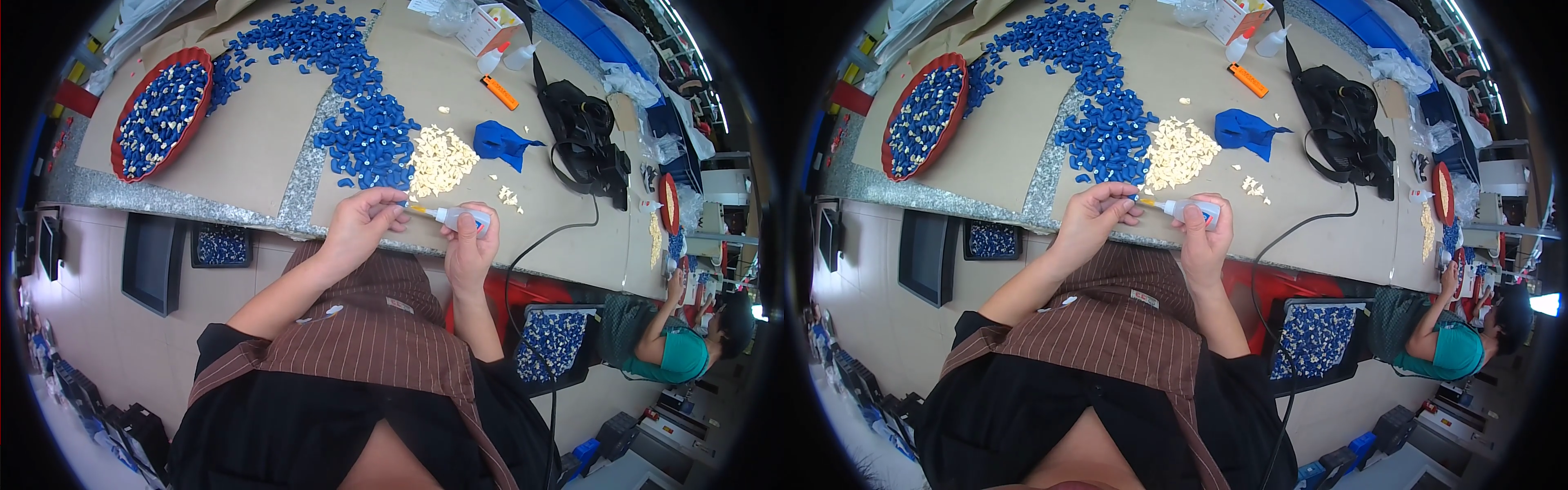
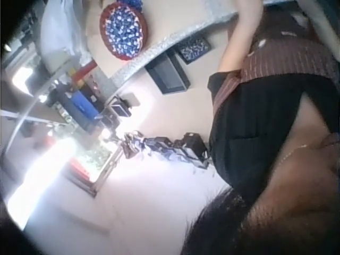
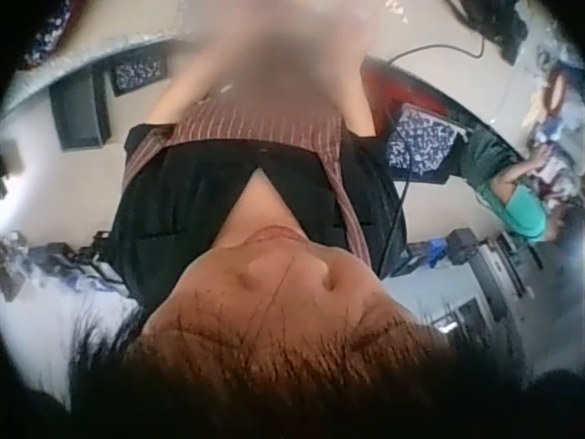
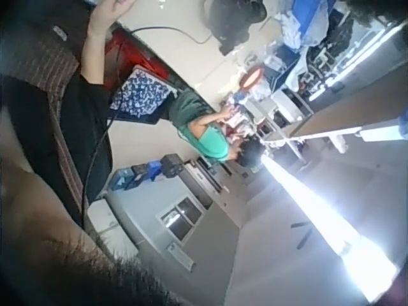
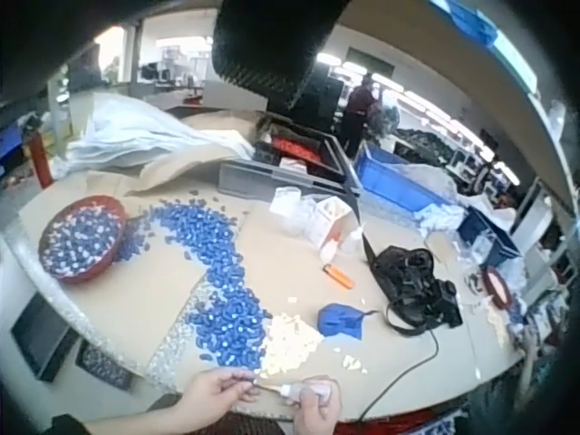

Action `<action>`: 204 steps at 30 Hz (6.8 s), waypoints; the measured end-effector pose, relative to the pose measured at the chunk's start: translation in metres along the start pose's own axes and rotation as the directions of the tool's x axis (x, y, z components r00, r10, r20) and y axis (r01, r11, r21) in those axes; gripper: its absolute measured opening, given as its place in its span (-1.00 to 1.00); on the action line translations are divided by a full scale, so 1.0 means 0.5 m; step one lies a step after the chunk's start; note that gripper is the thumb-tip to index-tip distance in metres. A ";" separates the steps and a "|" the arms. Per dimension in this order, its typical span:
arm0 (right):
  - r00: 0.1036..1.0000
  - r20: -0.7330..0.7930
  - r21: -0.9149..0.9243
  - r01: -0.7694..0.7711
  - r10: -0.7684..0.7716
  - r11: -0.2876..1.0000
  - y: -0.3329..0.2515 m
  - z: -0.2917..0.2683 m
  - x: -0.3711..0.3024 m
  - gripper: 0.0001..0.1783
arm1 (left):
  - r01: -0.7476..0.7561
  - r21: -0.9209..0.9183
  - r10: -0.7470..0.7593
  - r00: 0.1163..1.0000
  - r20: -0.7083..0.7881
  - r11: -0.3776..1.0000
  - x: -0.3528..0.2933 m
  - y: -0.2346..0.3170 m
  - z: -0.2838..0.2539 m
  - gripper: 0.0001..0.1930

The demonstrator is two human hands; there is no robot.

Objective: The person applies adhesive from a bottle to small yellow plastic components, then attaches them to blue plastic bases.

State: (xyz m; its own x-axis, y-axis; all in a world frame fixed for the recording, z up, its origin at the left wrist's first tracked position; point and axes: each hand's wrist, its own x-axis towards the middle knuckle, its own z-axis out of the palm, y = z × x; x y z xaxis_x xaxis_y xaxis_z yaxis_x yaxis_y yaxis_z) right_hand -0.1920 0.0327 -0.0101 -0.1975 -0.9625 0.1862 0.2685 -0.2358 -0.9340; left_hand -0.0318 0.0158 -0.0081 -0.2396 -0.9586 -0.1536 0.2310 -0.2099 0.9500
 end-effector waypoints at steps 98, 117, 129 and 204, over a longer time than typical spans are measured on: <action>0.852 0.062 -0.430 -0.447 0.519 0.785 -0.056 0.036 0.026 -0.89 | -0.247 0.284 0.259 0.966 -0.002 0.926 -0.015 -0.010 0.009 -0.87; 0.876 0.039 -0.376 -0.433 0.481 0.819 -0.037 0.049 0.010 -0.91 | -0.347 0.382 0.346 0.935 0.074 0.856 -0.014 -0.018 0.006 -0.84; 0.841 0.125 0.041 -0.535 0.527 0.844 -0.063 -0.002 0.034 -0.74 | 0.227 -0.603 -0.142 0.972 0.185 0.765 -0.026 0.075 -0.106 -0.81; 0.972 -0.050 -0.581 -0.214 0.228 0.785 -0.061 -0.067 0.069 -0.67 | -0.207 0.411 0.210 0.977 0.040 0.888 -0.005 0.012 0.009 -0.85</action>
State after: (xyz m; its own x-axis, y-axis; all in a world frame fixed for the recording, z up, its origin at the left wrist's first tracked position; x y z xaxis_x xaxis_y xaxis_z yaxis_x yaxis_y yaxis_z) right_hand -0.2385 0.0112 0.0147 -0.1779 -0.9829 -0.0467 -0.2948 0.0986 -0.9505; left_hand -0.0343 0.0178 -0.0008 -0.2232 -0.9729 0.0601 -0.1333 0.0916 0.9868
